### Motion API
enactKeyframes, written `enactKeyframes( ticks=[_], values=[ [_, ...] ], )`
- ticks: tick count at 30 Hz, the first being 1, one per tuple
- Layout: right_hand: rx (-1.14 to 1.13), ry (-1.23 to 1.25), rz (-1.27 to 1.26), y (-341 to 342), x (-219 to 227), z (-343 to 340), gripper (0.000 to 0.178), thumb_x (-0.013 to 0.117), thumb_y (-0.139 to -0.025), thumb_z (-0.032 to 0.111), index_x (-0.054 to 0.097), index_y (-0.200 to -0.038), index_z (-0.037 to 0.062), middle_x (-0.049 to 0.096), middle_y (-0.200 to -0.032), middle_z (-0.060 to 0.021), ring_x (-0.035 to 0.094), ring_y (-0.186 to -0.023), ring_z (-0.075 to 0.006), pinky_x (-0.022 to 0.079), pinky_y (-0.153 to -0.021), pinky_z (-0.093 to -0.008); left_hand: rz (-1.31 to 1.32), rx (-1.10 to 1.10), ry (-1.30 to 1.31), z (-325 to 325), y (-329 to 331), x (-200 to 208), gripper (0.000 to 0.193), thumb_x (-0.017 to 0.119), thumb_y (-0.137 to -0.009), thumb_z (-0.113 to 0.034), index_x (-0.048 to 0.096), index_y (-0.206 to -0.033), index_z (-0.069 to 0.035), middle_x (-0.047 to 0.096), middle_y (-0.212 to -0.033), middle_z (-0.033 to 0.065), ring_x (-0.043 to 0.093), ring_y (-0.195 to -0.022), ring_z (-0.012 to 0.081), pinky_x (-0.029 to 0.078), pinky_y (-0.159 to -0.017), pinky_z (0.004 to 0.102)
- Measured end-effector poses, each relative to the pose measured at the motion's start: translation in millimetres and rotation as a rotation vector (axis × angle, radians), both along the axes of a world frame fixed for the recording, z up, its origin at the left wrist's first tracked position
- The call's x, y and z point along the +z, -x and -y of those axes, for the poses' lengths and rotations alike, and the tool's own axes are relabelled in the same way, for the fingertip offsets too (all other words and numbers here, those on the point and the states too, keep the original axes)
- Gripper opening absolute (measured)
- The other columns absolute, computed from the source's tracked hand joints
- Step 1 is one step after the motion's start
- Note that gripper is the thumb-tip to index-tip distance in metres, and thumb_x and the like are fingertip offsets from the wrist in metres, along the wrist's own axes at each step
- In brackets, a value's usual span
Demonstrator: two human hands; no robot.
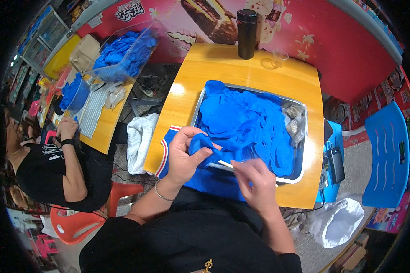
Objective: Applying adhesive to blue leather circles and wrapping them around small cores to create finished parts.
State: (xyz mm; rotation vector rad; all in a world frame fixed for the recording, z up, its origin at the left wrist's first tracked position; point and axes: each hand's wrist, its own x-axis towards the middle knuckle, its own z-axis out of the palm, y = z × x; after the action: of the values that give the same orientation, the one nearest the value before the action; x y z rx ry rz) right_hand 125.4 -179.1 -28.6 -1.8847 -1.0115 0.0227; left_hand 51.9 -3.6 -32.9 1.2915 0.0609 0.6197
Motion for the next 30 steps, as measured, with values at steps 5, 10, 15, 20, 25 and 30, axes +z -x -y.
enactKeyframes(
  ticks=[5, 10, 15, 20, 25, 30],
  values=[
    [0.034, -0.039, -0.092, 3.8, -6.4, -4.6, 0.022, 0.065, -0.074, -0.004, 0.066, -0.094, 0.0037, 0.057, -0.077, -0.0092, 0.056, -0.060, -0.0165, 0.043, -0.050, -0.0265, -0.082, 0.053, -0.061, 7.0, -3.3, -1.8, 0.024, 0.069, -0.079, -0.007, 0.053, -0.096, -0.002, 0.063, -0.087, 0.0073, 0.059, -0.081, 0.0093, 0.048, -0.071, 0.0220],
    [0.050, -0.120, -0.288, 5.0, -5.5, -6.6, 0.016, 0.062, -0.078, -0.001, 0.064, -0.094, -0.0002, 0.058, -0.079, -0.0087, 0.055, -0.065, -0.0132, 0.042, -0.054, -0.0234, -0.007, 0.002, -0.119, 14.6, -8.6, 1.6, 0.017, 0.067, -0.082, -0.012, 0.057, -0.091, -0.003, 0.061, -0.091, 0.0049, 0.057, -0.081, 0.0095, 0.046, -0.070, 0.0221],
    [0.118, -0.315, -0.955, 13.3, -10.4, -6.6, 0.014, 0.059, -0.081, 0.000, 0.060, -0.094, -0.0035, 0.051, -0.073, -0.0018, 0.042, -0.059, -0.0065, 0.032, -0.051, -0.0194, -0.047, -0.009, -0.004, 20.7, -9.9, 17.5, 0.017, 0.066, -0.083, -0.013, 0.060, -0.093, -0.001, 0.059, -0.091, 0.0042, 0.056, -0.081, 0.0093, 0.045, -0.072, 0.0229],
    [0.133, -0.138, -0.455, 0.4, -21.8, -0.9, 0.014, 0.062, -0.080, 0.003, 0.065, -0.093, -0.0005, 0.059, -0.080, -0.0071, 0.056, -0.070, -0.0130, 0.043, -0.058, -0.0240, -0.010, 0.026, -0.089, 10.1, -10.0, 9.9, 0.018, 0.068, -0.080, -0.010, 0.065, -0.095, -0.001, 0.056, -0.086, 0.0034, 0.053, -0.082, 0.0101, 0.044, -0.073, 0.0226],
    [0.122, -0.051, -0.165, -4.0, -16.4, 2.5, 0.015, 0.063, -0.079, 0.002, 0.065, -0.093, -0.0002, 0.059, -0.079, -0.0080, 0.056, -0.070, -0.0139, 0.044, -0.058, -0.0253, -0.013, -0.114, -0.232, 3.6, -5.9, 12.1, 0.018, 0.068, -0.079, -0.009, 0.066, -0.095, -0.002, 0.056, -0.087, 0.0044, 0.051, -0.083, 0.0103, 0.044, -0.073, 0.0231],
    [0.178, -0.252, -0.506, 8.3, -20.9, -6.8, 0.015, 0.059, -0.080, -0.002, 0.061, -0.095, -0.0019, 0.054, -0.087, -0.0056, 0.048, -0.070, -0.0073, 0.035, -0.058, -0.0197, 0.019, -0.085, -0.043, 16.6, -5.7, 6.8, 0.026, 0.063, -0.085, -0.019, 0.060, -0.103, -0.001, 0.058, -0.094, 0.0065, 0.051, -0.073, 0.0088, 0.042, -0.067, 0.0203]
  ],
)
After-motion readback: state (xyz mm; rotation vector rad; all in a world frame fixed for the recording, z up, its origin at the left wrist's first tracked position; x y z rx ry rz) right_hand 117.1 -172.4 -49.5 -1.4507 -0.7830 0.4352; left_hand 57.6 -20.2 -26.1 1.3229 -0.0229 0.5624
